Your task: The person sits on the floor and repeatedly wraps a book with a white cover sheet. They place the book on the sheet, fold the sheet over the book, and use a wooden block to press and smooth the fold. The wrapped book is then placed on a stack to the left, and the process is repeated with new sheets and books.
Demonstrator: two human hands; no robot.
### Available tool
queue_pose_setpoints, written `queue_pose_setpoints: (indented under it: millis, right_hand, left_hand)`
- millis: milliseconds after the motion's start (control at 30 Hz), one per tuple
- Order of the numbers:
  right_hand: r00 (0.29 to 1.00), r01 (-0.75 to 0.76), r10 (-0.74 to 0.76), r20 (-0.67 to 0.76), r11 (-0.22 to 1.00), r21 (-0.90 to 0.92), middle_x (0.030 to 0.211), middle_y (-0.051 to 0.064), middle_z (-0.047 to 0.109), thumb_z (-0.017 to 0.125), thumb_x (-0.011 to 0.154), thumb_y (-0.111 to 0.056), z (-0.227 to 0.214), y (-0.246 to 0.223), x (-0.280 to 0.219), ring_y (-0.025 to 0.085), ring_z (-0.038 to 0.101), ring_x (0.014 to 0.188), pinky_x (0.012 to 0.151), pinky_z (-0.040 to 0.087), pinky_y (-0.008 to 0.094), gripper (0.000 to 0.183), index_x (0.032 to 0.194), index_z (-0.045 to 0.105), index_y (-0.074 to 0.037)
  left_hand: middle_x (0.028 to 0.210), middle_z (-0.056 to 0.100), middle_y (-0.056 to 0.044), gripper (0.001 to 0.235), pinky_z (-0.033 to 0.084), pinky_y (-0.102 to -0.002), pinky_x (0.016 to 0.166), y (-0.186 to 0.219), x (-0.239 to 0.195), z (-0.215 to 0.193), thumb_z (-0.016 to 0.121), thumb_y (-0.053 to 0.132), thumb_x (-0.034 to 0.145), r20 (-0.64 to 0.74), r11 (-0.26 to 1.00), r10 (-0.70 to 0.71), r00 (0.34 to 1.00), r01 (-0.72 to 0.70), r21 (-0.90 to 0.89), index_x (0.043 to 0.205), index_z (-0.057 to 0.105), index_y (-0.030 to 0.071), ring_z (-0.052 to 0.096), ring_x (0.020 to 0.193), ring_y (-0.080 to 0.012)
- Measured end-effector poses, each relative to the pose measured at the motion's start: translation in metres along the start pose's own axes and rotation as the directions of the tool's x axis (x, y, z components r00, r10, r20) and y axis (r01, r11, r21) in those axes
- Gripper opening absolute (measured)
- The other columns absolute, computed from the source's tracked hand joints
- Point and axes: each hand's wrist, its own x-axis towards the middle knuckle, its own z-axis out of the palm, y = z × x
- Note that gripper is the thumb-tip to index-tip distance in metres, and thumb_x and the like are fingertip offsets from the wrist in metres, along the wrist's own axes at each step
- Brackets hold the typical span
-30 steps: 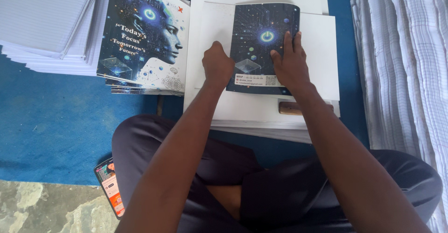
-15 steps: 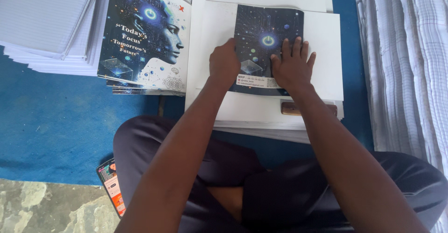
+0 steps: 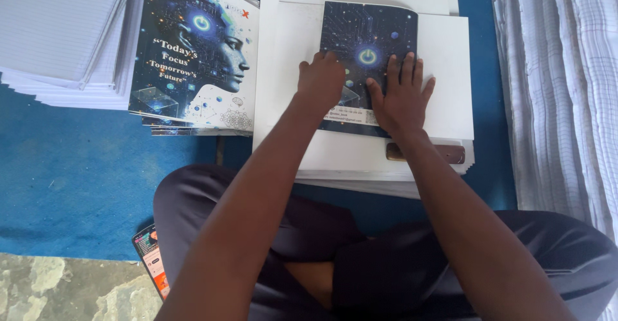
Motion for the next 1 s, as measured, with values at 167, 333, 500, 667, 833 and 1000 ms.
queue_pose_setpoints:
  millis: [167,333,500,667,833,1000]
  right_hand:
    - [0.997,-0.025,0.020,0.073,0.998,0.057,0.167,0.024,0.015,0.031,0.102,-0.066,-0.004,0.004,0.006,0.039,0.006,0.156,0.119,0.002,0.070,0.082,0.161,0.031,-0.008]
    - [0.977,-0.086,0.012,0.213,0.936,0.343,0.168,0.023,0.017,0.026,0.103,-0.062,-0.024,0.023,0.015,0.037,0.008,0.158,0.123,0.001,0.062,0.076,0.156,0.040,-0.010]
    - [0.946,0.021,-0.140,0.291,0.926,0.376,0.160,0.024,0.035,0.051,0.103,-0.051,-0.064,0.055,0.000,0.041,0.021,0.152,0.118,0.021,0.054,0.064,0.148,0.049,-0.005]
    - [0.879,0.176,-0.179,0.442,0.983,0.048,0.123,0.015,0.067,0.071,0.090,-0.029,-0.108,0.060,-0.036,0.032,0.062,0.121,0.103,0.050,0.047,0.039,0.123,0.066,-0.010]
    - [0.769,0.146,-0.102,0.631,0.989,-0.018,0.113,0.007,0.068,0.082,0.077,-0.023,-0.136,0.056,-0.071,0.026,0.066,0.111,0.096,0.055,0.041,0.038,0.111,0.068,-0.015]
    - [0.795,0.240,-0.119,0.595,0.962,-0.129,0.113,0.007,0.064,0.079,0.078,-0.014,-0.140,0.039,-0.080,0.027,0.064,0.110,0.093,0.054,0.042,0.035,0.111,0.066,-0.014]
  left_hand:
    - [0.125,0.058,-0.011,0.052,0.048,-0.052,0.099,0.002,0.007,-0.029,0.090,0.035,0.068,0.269,0.995,-0.045,0.962,0.068,-0.078,0.112,0.074,0.012,0.053,0.126,-0.0301]
    - [0.131,0.053,-0.013,0.081,0.044,-0.055,0.101,0.014,-0.003,-0.047,0.099,0.044,0.052,0.287,0.991,-0.031,0.957,0.067,-0.115,0.124,0.068,0.023,0.047,0.128,-0.0378]
    - [0.134,0.051,-0.014,0.087,0.041,-0.060,0.102,0.027,-0.008,-0.040,0.100,0.044,0.050,0.254,0.999,-0.039,0.966,0.046,-0.020,0.129,0.067,0.033,0.044,0.131,-0.0390]
    - [0.136,0.051,-0.012,0.083,0.037,-0.064,0.106,0.026,-0.010,-0.038,0.100,0.043,0.051,0.279,0.996,-0.074,0.958,0.085,-0.026,0.128,0.069,0.032,0.044,0.133,-0.0382]
    - [0.139,0.049,-0.013,0.086,0.035,-0.065,0.107,0.031,-0.007,-0.041,0.100,0.042,0.053,0.308,0.994,-0.090,0.947,0.105,-0.033,0.131,0.066,0.033,0.042,0.135,-0.0390]
    - [0.144,0.046,-0.013,0.086,0.034,-0.065,0.109,0.032,-0.010,-0.042,0.100,0.042,0.056,0.327,0.991,-0.114,0.938,0.128,-0.023,0.134,0.065,0.032,0.040,0.138,-0.0389]
